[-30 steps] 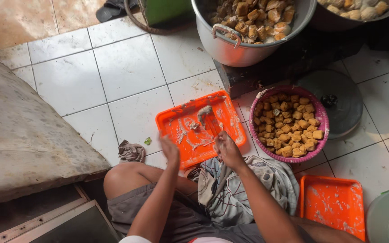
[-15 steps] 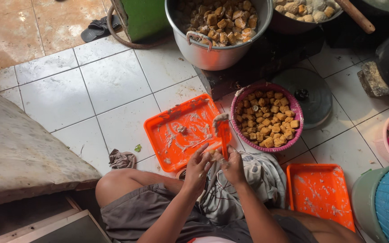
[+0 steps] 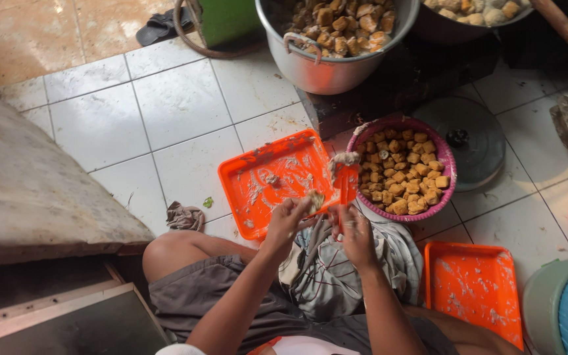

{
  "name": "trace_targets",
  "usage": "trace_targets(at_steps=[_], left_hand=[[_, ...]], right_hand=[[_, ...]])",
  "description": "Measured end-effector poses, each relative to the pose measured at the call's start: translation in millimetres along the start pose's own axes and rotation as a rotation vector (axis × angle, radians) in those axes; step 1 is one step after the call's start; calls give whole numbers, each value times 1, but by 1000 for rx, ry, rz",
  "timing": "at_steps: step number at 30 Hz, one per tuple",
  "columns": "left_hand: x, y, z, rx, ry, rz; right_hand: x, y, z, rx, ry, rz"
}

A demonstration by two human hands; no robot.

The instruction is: The person sits on the floor and repeatedly scoops a white paste from an orange tray, spreads it over small brown food items, and places them into a pink basket. The person uses an orange spatula to assist in the coating process.

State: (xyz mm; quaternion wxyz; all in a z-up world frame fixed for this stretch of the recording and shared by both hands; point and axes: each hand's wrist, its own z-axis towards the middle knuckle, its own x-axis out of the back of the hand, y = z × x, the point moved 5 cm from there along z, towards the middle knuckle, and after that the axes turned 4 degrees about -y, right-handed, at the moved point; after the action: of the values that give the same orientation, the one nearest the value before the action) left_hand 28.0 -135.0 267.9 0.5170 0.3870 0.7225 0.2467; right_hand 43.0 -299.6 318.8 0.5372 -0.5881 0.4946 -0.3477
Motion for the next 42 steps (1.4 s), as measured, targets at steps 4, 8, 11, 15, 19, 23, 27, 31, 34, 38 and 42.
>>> trace_targets(at_steps=[4, 8, 11, 15, 19, 23, 27, 31, 34, 38, 42], left_hand=[[-4, 38, 6, -148, 74, 53], [-26, 64, -9, -309, 55, 294], [-35, 72, -24, -359, 56, 488], [-39, 70, -28, -360, -86, 261], [-33, 65, -23, -311, -131, 71], [-34, 58, -26, -315, -146, 46], [-46, 54, -30, -206, -219, -96], [-48, 68, -33, -286, -263, -81], [-46, 72, -27, -292, -246, 1], [-49, 78, -18, -342, -225, 92], [-49, 92, -17, -426, -132, 7]], right_hand=[[-1, -5, -19, -58, -59, -109], [-4, -11, -28, 18, -49, -293], [-3, -20, -32, 93, -36, -464], [11, -27, -34, 13, 33, -648], [24, -47, -35, 142, 124, -725], [19, -56, -45, 242, 118, -696], [11, -69, -46, 290, 152, -767], [10, -81, -41, 256, 193, -833], [10, -87, -47, 362, 183, -847], [14, -87, -50, 474, 173, -950], [20, -81, -47, 368, 141, -908]])
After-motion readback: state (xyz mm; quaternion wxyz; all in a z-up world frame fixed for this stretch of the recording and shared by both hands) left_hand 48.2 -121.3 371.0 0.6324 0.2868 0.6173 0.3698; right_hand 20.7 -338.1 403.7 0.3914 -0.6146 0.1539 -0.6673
